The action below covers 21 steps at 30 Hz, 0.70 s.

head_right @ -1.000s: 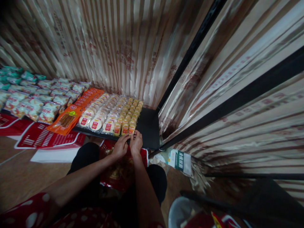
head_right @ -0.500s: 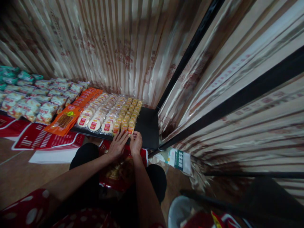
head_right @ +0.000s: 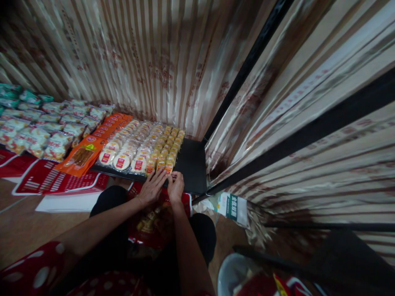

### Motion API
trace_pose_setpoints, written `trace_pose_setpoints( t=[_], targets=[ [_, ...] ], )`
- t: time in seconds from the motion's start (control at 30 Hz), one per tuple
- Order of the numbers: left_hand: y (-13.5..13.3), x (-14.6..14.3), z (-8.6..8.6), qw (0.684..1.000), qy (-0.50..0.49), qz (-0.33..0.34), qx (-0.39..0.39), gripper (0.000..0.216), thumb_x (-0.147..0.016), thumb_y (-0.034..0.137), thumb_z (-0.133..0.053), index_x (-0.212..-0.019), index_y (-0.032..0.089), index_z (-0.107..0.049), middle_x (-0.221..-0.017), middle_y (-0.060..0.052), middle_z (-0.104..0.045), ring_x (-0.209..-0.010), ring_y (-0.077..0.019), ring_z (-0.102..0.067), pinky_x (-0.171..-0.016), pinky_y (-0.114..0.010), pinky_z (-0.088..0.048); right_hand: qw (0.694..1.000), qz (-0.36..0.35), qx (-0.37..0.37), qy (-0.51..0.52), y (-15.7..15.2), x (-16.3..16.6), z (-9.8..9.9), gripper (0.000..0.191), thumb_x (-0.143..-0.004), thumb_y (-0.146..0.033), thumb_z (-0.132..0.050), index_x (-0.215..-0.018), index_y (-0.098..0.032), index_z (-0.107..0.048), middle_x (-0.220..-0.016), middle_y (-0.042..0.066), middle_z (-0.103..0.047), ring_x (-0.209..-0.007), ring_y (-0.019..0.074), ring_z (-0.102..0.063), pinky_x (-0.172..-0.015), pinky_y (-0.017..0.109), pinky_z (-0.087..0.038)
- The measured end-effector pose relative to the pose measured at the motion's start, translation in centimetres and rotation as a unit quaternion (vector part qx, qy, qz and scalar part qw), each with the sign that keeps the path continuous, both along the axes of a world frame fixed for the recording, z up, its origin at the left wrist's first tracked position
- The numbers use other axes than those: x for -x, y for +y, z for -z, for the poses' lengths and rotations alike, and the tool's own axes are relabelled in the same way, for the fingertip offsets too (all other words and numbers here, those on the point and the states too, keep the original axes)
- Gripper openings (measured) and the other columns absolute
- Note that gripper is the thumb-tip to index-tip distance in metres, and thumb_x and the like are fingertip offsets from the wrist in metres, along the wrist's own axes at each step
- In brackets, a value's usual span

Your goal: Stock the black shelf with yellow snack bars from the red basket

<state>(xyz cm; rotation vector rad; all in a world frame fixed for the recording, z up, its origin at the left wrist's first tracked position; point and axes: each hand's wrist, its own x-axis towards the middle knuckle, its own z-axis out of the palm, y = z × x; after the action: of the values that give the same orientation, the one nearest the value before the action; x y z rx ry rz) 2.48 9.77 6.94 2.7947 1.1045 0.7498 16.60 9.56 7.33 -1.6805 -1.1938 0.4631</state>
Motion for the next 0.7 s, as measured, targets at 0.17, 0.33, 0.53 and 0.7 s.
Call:
trace_pose_setpoints(
  t=[0.17, 0.33, 0.53, 0.7],
  targets=[
    [-0.1, 0.1, 0.3, 1.0, -0.02, 0.0, -0.001, 0.058, -0.086, 0.01, -0.036, -0.144, 0.012, -0.032, -0.151, -0.013, -0.034, -0.146, -0.0209, -0.014, -0.117, -0.049, -0.02, 0.999, 0.005, -0.016, -0.029, -0.5, 0.2, -0.4, 0.019, -0.086, -0.035, -0.048, -0.087, -0.018, -0.058, -0.093, 0.008, -0.061, -0.083, 0.0179, -0.058, -0.079, 0.034, -0.051],
    [-0.8, 0.2, 0.8, 0.989, -0.073, -0.132, 0.003, 0.06, -0.089, 0.017, -0.039, -0.147, 0.01, -0.024, -0.154, -0.017, -0.024, -0.146, -0.0252, -0.006, -0.118, -0.051, -0.019, 0.997, 0.047, -0.05, -0.024, -0.3, 0.4, -0.9, 0.03, -0.09, -0.038, -0.038, -0.101, -0.016, -0.056, -0.115, 0.016, -0.057, -0.107, 0.0207, -0.054, -0.092, 0.038, -0.047],
    [-0.1, 0.8, 1.4, 0.965, -0.11, -0.238, 0.004, 0.067, -0.092, 0.031, -0.04, -0.149, 0.007, -0.012, -0.155, -0.023, -0.016, -0.146, -0.0299, -0.004, -0.116, -0.054, -0.021, 0.998, 0.036, -0.029, -0.034, 1.8, 0.6, 0.0, 0.056, -0.091, -0.044, -0.032, -0.135, -0.011, -0.038, -0.146, 0.021, -0.032, -0.139, 0.0253, -0.028, -0.11, 0.049, -0.031],
    [1.2, 0.9, 0.8, 0.967, -0.099, -0.236, 0.006, 0.072, -0.092, 0.042, -0.042, -0.148, 0.007, -0.015, -0.153, -0.024, -0.023, -0.146, -0.03, -0.009, -0.116, -0.054, -0.021, 0.998, 0.001, -0.001, -0.062, 3.2, 0.8, 0.7, 0.067, -0.089, -0.052, -0.03, -0.142, -0.011, -0.029, -0.15, 0.019, -0.03, -0.142, 0.0254, -0.021, -0.114, 0.049, -0.022]
  ],
)
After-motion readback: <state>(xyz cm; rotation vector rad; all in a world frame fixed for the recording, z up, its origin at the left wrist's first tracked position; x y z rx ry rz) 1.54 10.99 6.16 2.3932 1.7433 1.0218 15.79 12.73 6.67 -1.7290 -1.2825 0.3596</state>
